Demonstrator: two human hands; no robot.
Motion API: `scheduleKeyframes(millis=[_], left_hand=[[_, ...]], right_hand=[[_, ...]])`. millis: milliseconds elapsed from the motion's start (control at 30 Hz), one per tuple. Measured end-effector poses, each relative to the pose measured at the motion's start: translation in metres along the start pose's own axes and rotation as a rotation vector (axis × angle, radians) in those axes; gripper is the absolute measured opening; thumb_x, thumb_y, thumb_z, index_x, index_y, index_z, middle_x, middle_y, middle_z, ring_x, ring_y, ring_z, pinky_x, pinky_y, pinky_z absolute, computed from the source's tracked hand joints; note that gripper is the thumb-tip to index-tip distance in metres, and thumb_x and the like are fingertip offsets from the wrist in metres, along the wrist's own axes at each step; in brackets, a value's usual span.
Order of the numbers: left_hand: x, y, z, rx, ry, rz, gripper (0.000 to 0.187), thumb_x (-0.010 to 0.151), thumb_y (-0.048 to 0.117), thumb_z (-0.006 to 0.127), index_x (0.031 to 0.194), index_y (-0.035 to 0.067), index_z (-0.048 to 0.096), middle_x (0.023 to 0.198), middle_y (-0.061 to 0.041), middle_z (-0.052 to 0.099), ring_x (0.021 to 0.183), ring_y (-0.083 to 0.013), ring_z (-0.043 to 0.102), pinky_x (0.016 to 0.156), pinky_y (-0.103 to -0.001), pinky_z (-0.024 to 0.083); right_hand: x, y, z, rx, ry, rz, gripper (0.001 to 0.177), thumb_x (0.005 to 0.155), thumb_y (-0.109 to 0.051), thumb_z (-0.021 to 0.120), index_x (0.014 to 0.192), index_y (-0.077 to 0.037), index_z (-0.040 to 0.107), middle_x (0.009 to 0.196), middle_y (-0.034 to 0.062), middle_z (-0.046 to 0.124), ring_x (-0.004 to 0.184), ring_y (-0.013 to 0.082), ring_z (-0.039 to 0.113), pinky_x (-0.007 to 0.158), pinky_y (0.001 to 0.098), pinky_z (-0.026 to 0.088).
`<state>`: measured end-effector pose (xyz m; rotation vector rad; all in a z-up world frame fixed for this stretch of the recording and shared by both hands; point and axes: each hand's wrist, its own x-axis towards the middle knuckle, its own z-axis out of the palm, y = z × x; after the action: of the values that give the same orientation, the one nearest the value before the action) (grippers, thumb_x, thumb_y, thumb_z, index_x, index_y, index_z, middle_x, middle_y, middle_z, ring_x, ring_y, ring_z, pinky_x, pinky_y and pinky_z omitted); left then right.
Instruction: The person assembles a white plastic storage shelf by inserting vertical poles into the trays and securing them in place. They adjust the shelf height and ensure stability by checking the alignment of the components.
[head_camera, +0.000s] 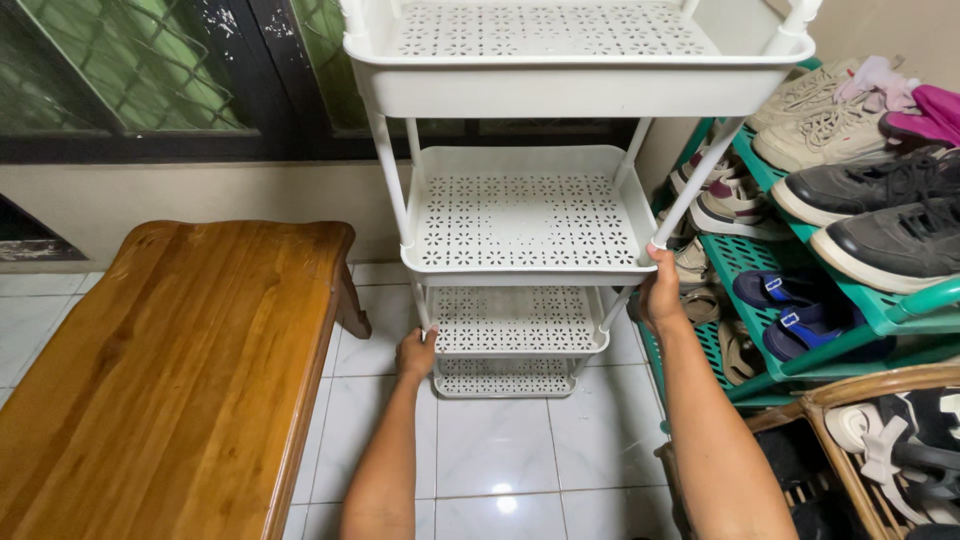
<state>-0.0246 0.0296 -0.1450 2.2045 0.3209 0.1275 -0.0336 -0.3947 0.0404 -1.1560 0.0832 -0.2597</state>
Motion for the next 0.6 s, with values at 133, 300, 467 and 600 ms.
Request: scheduleKeyframes(millis=[133, 300, 467, 600], left_hand=[[-0.007, -0.004, 0.000, 0.101, -0.011, 0.013, 0.049, 0.096, 0.052, 0.059, 0.102, 0.005, 0.069, 0.097, -0.023, 0.073, 0.099, -0.0454, 0.067, 0.086, -0.053, 0.053], [-0.016, 0.009, -0.006, 0.141, -0.028, -0.003, 0.046, 0.098, 0.051, 0.055, 0.108, 0.008, 0.069, 0.098, -0.023, 0.074, 0.101, -0.0446, 0.068, 0.088, -0.053, 0.052], [-0.016, 0.010, -0.014, 0.111, -0.076, -0.034, 0.046, 0.098, 0.051, 0.054, 0.110, 0.008, 0.068, 0.103, -0.021, 0.073, 0.103, -0.0436, 0.067, 0.090, -0.051, 0.052], [-0.007, 0.006, -0.013, 0.109, -0.097, -0.041, 0.047, 0.098, 0.051, 0.054, 0.111, 0.008, 0.068, 0.104, -0.021, 0.074, 0.104, -0.0422, 0.068, 0.090, -0.051, 0.053]], right_hand=[[0.001, -0.001, -0.005, 0.020, -0.030, 0.011, 0.064, 0.086, -0.049, 0.058, 0.133, -0.006, 0.052, 0.126, 0.0104, 0.061, 0.120, 0.0254, 0.054, 0.106, 0.0411, 0.038], [0.001, -0.007, -0.004, 0.000, -0.033, -0.026, 0.065, 0.088, -0.049, 0.057, 0.134, -0.005, 0.052, 0.129, 0.0103, 0.061, 0.123, 0.0248, 0.054, 0.109, 0.0403, 0.036], [-0.008, -0.004, 0.003, -0.028, 0.002, 0.009, 0.071, 0.086, -0.052, 0.056, 0.138, -0.004, 0.050, 0.135, 0.0119, 0.059, 0.127, 0.0251, 0.051, 0.110, 0.0397, 0.033], [-0.009, -0.006, 0.009, -0.030, 0.010, -0.001, 0.074, 0.085, -0.054, 0.056, 0.139, -0.003, 0.048, 0.136, 0.0129, 0.057, 0.127, 0.0263, 0.050, 0.110, 0.0401, 0.033]])
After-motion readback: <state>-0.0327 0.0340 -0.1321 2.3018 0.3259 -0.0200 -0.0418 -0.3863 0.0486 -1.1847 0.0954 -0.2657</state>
